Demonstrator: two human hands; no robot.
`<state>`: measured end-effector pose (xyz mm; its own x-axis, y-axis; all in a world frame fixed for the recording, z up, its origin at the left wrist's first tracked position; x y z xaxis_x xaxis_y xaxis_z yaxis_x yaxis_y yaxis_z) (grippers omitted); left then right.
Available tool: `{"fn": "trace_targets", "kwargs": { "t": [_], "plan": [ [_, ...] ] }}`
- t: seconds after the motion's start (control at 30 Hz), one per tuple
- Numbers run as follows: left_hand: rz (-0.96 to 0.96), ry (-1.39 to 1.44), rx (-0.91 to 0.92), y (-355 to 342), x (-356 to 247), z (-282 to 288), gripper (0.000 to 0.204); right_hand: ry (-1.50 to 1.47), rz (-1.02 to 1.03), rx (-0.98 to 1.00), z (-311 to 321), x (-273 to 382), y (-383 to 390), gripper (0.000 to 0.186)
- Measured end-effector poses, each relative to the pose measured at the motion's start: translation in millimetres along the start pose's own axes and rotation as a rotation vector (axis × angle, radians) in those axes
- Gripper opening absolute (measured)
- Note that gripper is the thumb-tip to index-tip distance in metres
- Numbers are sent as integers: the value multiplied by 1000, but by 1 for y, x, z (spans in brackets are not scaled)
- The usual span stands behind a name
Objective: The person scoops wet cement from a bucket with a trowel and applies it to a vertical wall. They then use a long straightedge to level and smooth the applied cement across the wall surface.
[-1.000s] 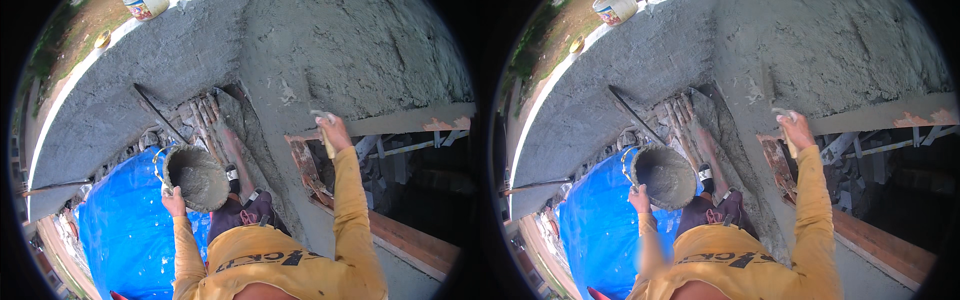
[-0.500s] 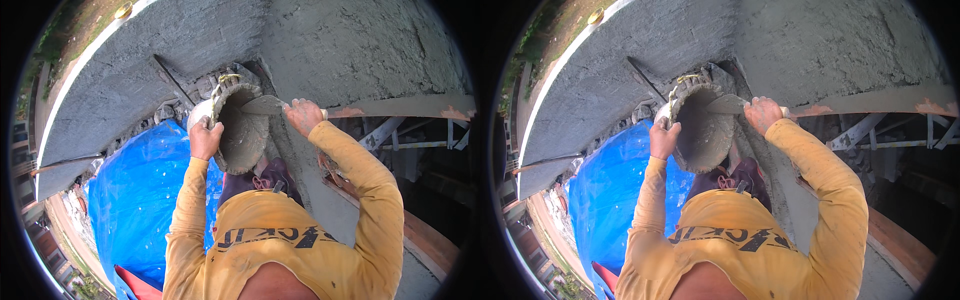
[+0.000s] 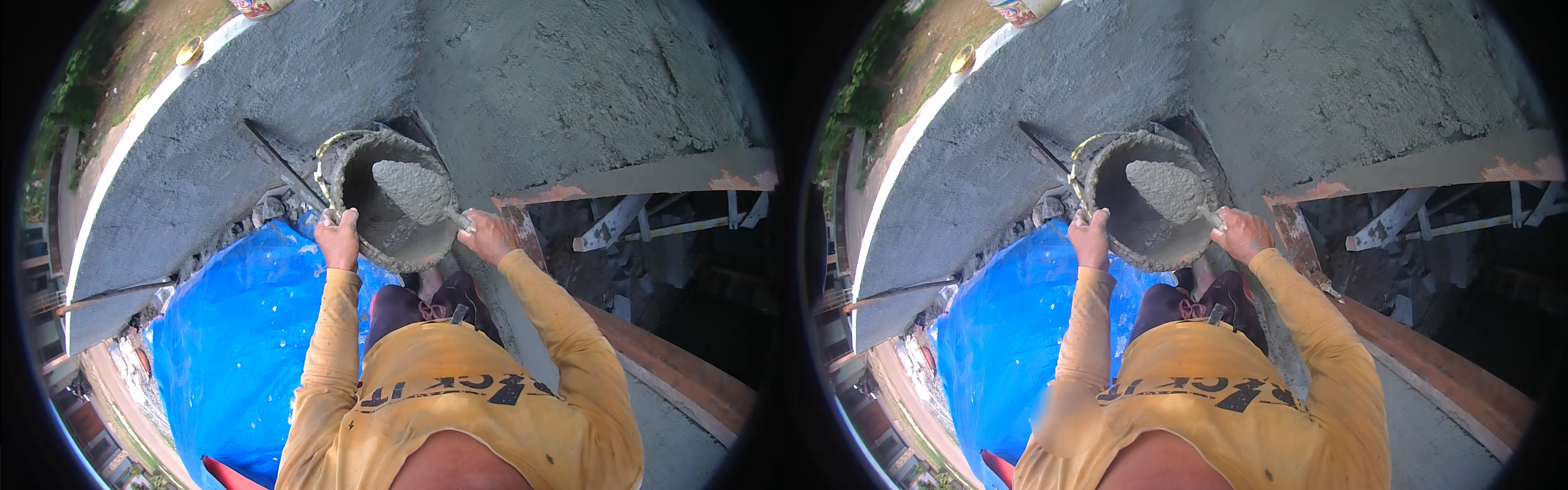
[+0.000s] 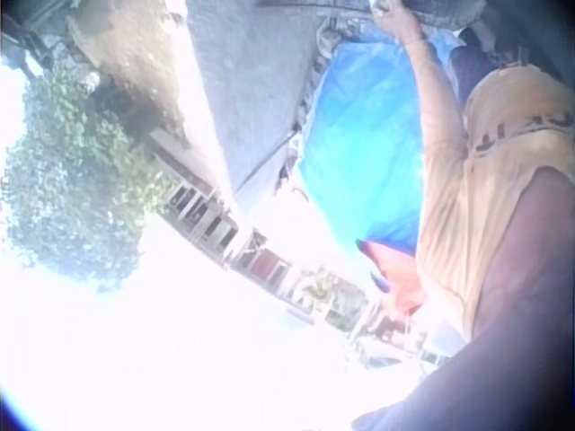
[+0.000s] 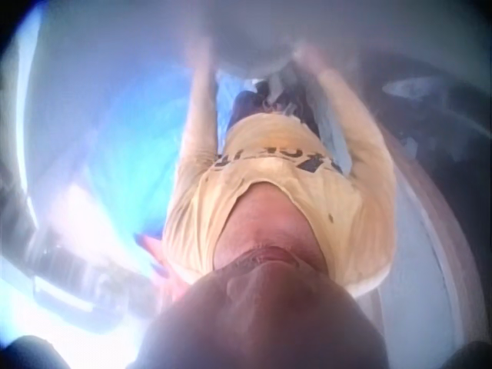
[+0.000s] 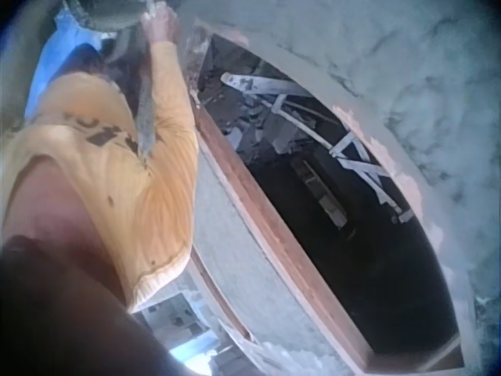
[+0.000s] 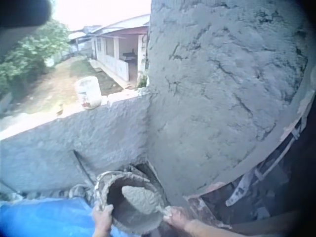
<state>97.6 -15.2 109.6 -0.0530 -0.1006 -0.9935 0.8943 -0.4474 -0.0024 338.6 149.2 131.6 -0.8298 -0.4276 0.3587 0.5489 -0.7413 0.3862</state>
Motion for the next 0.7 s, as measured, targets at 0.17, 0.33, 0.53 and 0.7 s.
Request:
{"fn": "trace_targets", "kwargs": {
  "t": [0.17,0.33,0.53,0.7],
  "plan": [
    [103,-50,-120,16,45,36,25,-56,195,61,43,56,-4,39],
    [139,-165,-177,37,80,86,36,-554,115,593,20,72,-43,40],
    [140,-318,-146,34,82,121,21,-916,-450,-80,142,-58,-102,29],
    [139,-437,-84,26,85,121,20,-144,-81,-242,212,-41,-28,33]
  ]
}}
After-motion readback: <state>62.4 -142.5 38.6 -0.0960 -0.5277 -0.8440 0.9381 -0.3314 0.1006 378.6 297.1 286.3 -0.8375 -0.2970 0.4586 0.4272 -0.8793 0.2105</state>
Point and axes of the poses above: each hand's wrist, its own y-axis away from the middle knuckle, its own z-axis out of the back of the hand, x = y × z, the point moved 7 cm from there along -y, towards the middle knuckle, and after that the axes turned 11 degrees about -z, right-handed, at the moved point
